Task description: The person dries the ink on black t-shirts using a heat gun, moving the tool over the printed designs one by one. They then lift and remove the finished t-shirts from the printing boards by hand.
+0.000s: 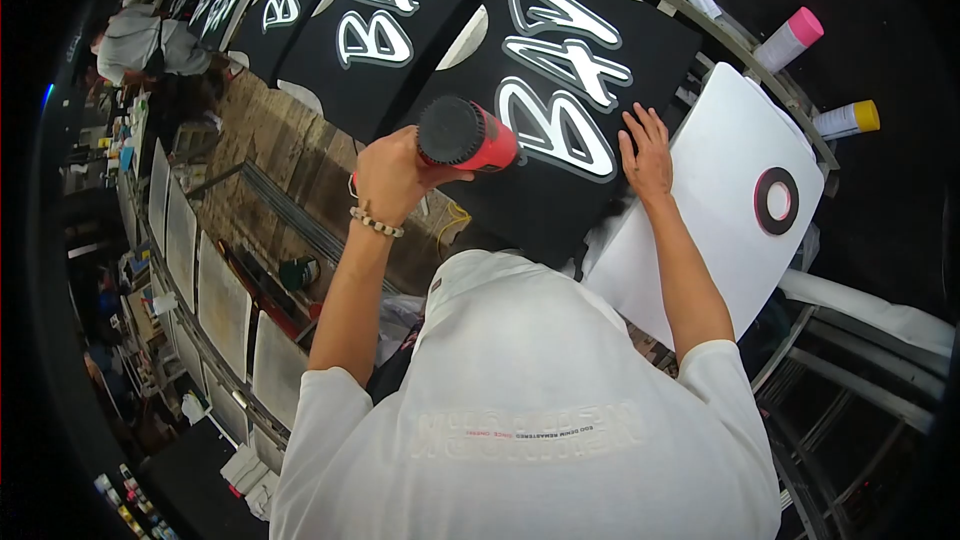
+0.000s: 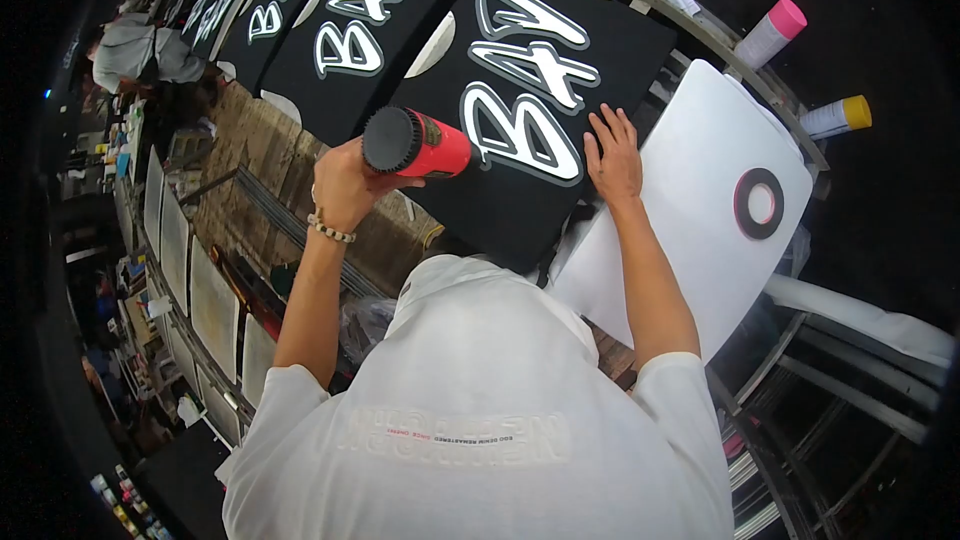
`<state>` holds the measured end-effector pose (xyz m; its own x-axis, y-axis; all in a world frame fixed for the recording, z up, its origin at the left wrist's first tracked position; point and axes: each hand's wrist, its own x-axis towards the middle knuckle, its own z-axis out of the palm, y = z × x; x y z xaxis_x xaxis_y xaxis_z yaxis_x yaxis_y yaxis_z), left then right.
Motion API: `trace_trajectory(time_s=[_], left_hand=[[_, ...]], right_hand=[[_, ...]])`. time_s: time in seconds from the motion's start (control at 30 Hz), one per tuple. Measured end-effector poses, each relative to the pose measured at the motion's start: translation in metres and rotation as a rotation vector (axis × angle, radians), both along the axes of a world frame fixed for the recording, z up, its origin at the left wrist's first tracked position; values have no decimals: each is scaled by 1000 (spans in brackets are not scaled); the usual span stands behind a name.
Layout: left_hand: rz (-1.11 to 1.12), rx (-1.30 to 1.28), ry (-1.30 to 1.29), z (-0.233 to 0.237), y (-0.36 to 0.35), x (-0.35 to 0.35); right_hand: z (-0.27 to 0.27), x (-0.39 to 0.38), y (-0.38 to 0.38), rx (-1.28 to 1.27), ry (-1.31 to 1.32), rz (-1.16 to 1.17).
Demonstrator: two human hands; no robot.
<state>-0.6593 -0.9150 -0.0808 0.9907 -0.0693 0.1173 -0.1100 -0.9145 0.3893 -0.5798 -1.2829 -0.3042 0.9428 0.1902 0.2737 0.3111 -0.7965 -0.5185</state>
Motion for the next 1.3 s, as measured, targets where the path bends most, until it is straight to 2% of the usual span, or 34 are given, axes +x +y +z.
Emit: trace_trajectory(time_s=[0.07, 0.2, 0.33, 0.43, 0.57, 0.67, 0.8, 1.07, 1.13, 1.3], left_hand=[[-112, -29, -78, -5, -5, -1], [-33, -41, -30, -5, -16, -6], [-97, -47, -2, 5, 11, 8], [-60, 64, -108, 9, 33, 29], [-136, 83, -18, 17, 60, 70], [-215, 139, -73, 11, 67, 99], [-171, 56, -59, 6, 65, 132], [-448, -57, -97, -19, 42, 179], [-519, -13, -71, -18, 31, 178], [-734, -173, -53, -17, 6, 164]], right_hand=[[-1, 0, -1, 5, -3, 3], [-1, 2, 0, -14, -25, 18], [1, -3, 1, -62, -47, 43], [1, -13, 8, -61, 13, 24], [2, -28, 22, -42, 51, -18], [8, -32, 28, -30, 89, -45], [18, -42, 31, -58, 184, -85], [31, -66, 50, -28, 180, -240], [37, -71, 51, -29, 166, -292], [47, -85, 48, 50, 128, -471]])
